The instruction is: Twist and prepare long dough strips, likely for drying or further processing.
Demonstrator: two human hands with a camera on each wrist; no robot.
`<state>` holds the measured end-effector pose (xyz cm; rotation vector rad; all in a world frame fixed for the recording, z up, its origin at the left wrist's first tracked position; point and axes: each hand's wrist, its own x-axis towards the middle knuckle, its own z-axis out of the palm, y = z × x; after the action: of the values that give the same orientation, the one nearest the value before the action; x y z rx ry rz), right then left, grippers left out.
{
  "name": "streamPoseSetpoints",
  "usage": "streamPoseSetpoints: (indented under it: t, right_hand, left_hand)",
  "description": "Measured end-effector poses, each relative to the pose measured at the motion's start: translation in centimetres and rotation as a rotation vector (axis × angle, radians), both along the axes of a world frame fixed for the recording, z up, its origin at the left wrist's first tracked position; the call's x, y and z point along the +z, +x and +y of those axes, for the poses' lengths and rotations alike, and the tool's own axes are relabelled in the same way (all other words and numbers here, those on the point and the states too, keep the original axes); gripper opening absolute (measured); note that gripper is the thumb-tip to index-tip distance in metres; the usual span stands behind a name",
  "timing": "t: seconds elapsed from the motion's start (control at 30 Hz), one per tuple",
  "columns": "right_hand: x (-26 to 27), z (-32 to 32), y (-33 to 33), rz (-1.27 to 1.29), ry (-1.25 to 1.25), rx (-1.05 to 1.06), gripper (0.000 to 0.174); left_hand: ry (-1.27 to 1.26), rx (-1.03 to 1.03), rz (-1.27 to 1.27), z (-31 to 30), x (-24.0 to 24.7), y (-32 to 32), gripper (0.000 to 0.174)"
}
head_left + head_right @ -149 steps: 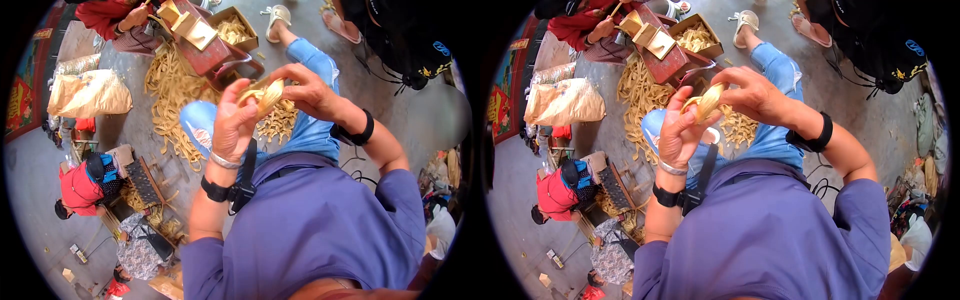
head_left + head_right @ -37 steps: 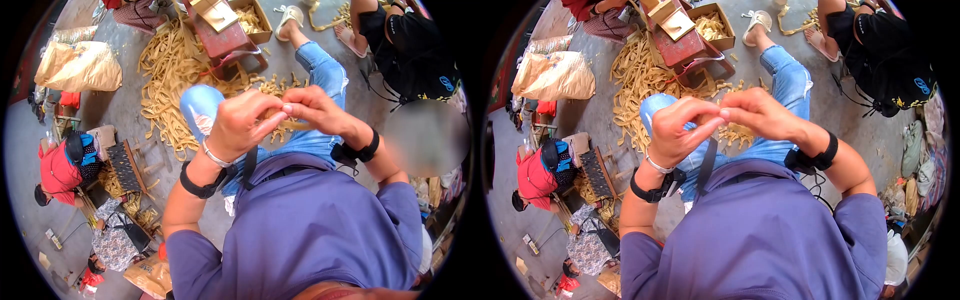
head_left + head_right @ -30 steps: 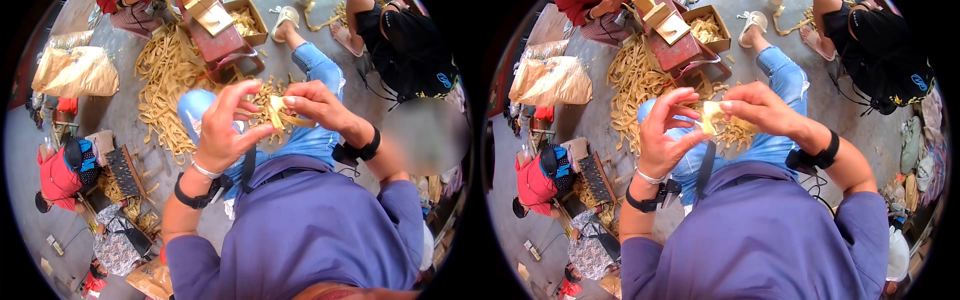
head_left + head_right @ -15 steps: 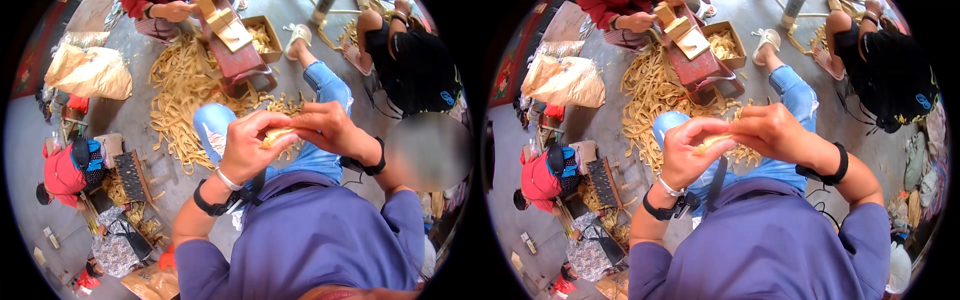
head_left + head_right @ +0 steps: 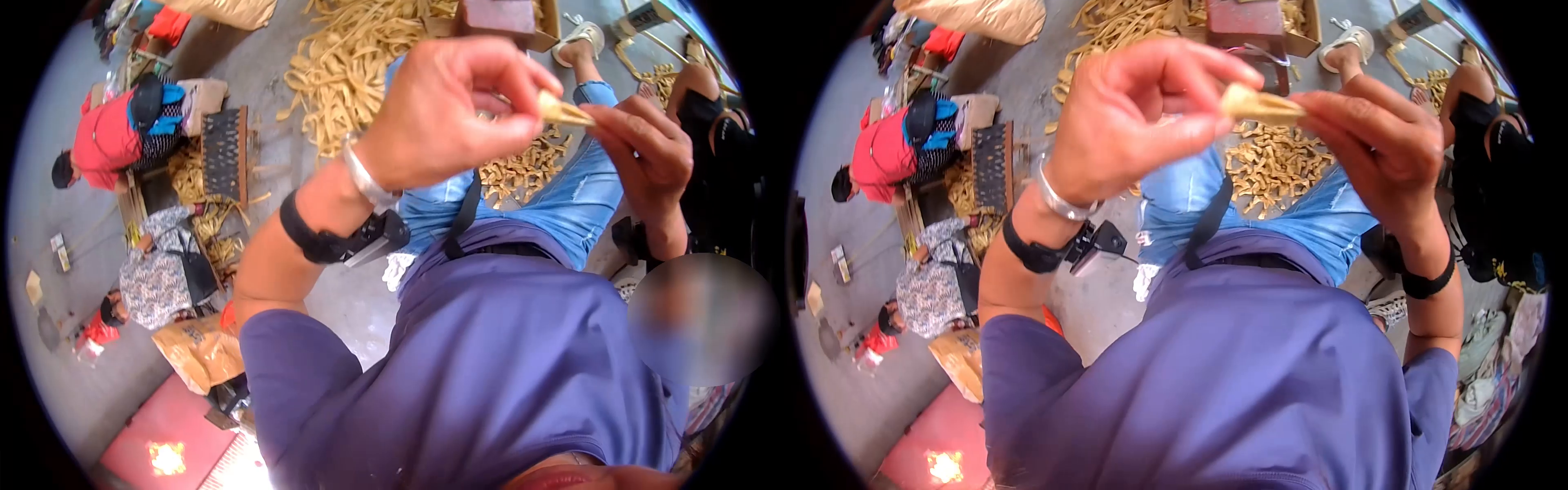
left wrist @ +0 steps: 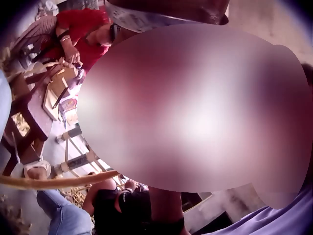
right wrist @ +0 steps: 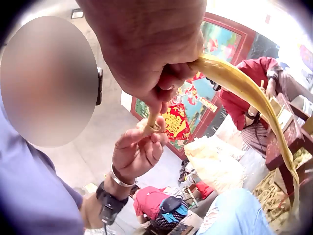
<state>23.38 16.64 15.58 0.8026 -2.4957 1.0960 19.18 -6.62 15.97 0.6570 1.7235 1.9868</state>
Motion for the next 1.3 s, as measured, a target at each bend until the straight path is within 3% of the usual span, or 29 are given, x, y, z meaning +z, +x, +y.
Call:
streamPoseSetpoints:
  t: [0.1, 0.23, 0.3, 0.4, 0.53, 0.73, 0.77, 0.87, 0.9, 1.0, 1.1, 1.23, 1.3]
  right_hand:
    - [0.7, -1.6, -0.3, 0.149, 0.013, 0.033, 0.025]
    - [1.6, -3.7, -0.1, 0.250, 0.076, 0.074, 0.028]
    - [1.9, -4.2, -0.2, 0.282, 0.096, 0.097, 0.031]
    - [1.6, -3.4, 0.5, 0.284, 0.085, 0.126, 0.025]
    - [0.0, -2.2, 0.6, 0.119, -0.044, 0.280, 0.024]
    - [-2.0, -0.8, 0.6, -0.022, -0.010, 0.216, 0.020]
    - [-2.7, -0.6, 0.0, -0.028, -0.041, 0.182, 0.017]
    - [-3.4, 0.5, -3.6, -0.205, -0.128, 0.045, 0.009]
    - [-3.6, 0.8, -5.2, -0.216, -0.121, 0.000, 0.010]
    - [-5.5, 2.0, -10.4, -0.247, -0.162, -0.052, 0.012]
    - [-8.6, 2.9, -14.4, -0.233, -0.158, -0.049, 0.012]
    - [-10.8, 3.4, -18.6, -0.189, -0.083, -0.107, 0.012]
    - [-12.0, 3.6, -21.0, -0.169, -0.074, -0.141, 0.013]
  left_hand:
    - [-0.149, -0.016, -0.040, 0.3, 2.5, -0.6, 0.009]
    - [-0.457, -0.052, 0.530, -1.4, 2.2, 0.0, 0.015]
    - [-0.637, -0.176, 0.447, -1.9, 3.2, 0.5, 0.014]
    - [-0.629, -0.084, 0.843, -2.4, 1.9, 2.2, 0.015]
    - [-0.710, -0.115, 0.828, -2.0, 2.2, 3.9, 0.015]
    - [-0.848, -0.143, 0.912, -1.0, 0.0, 3.0, 0.017]
    - [-0.888, -0.167, 0.914, -0.7, -0.1, 2.2, 0.010]
    - [-0.547, 0.009, 0.799, 1.2, -3.9, -2.4, 0.006]
    - [-0.508, -0.020, 0.428, 1.7, -4.1, -3.8, 0.010]
    - [-0.465, -0.050, -0.173, 3.2, -5.6, -9.3, 0.019]
    - [-0.362, -0.044, -0.218, 3.6, -8.6, -13.0, 0.024]
    - [-0.490, 0.008, 0.087, 4.3, -12.1, -17.6, 0.023]
    - [-0.507, 0.047, 0.031, 4.9, -13.2, -19.6, 0.022]
